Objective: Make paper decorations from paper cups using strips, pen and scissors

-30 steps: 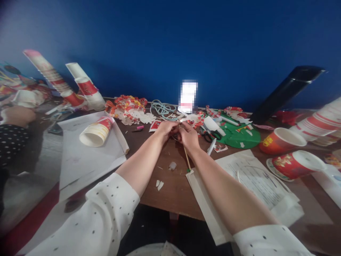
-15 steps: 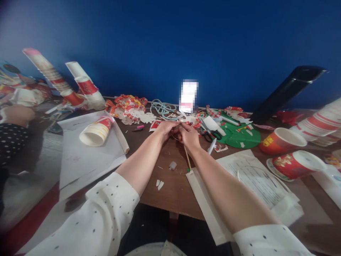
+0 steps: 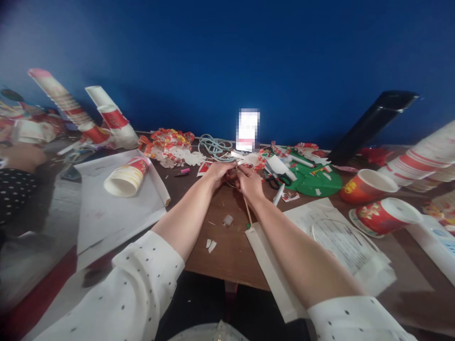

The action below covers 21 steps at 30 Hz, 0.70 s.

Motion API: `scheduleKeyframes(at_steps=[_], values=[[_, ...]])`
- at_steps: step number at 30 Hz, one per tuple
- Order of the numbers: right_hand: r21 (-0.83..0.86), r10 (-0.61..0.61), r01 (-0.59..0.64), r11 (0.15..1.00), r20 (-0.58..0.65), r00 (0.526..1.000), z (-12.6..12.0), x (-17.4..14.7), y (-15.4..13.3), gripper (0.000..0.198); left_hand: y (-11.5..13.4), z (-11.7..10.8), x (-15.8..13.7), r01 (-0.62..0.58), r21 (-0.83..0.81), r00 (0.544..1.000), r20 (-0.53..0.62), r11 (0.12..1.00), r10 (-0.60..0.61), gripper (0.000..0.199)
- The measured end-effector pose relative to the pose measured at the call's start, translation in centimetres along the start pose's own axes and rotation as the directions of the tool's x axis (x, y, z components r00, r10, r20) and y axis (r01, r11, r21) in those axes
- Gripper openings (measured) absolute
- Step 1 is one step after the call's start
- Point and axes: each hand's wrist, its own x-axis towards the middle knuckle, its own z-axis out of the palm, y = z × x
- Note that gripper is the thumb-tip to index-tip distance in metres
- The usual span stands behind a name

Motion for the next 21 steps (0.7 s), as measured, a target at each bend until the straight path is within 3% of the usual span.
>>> scheduleKeyframes(at_steps=[8, 13, 21], values=[[-0.135, -0.082, 0.084, 0.987, 0.022, 0.996, -0.2, 0.2, 0.5, 0.038, 0.9, 0.5, -1.4, 0.056, 0.193, 0.998, 0.006, 0.98, -0.058, 0.028], [-0.22, -0.132, 0.138, 0.966, 0.041, 0.99, 0.0, -0.1, 0.3, 0.026, 1.0, 0.9, -1.7, -0.004, 0.135, 1.0, -0.007, 0.991, 0.005, 0.032], [-0.073, -0.089, 0.092, 0.993, 0.054, 0.995, 0.2, -0.4, 0.0, 0.029, 0.8, 0.8, -1.2, 0.04, 0.096, 0.998, -0.044, 0.995, -0.036, 0.026]])
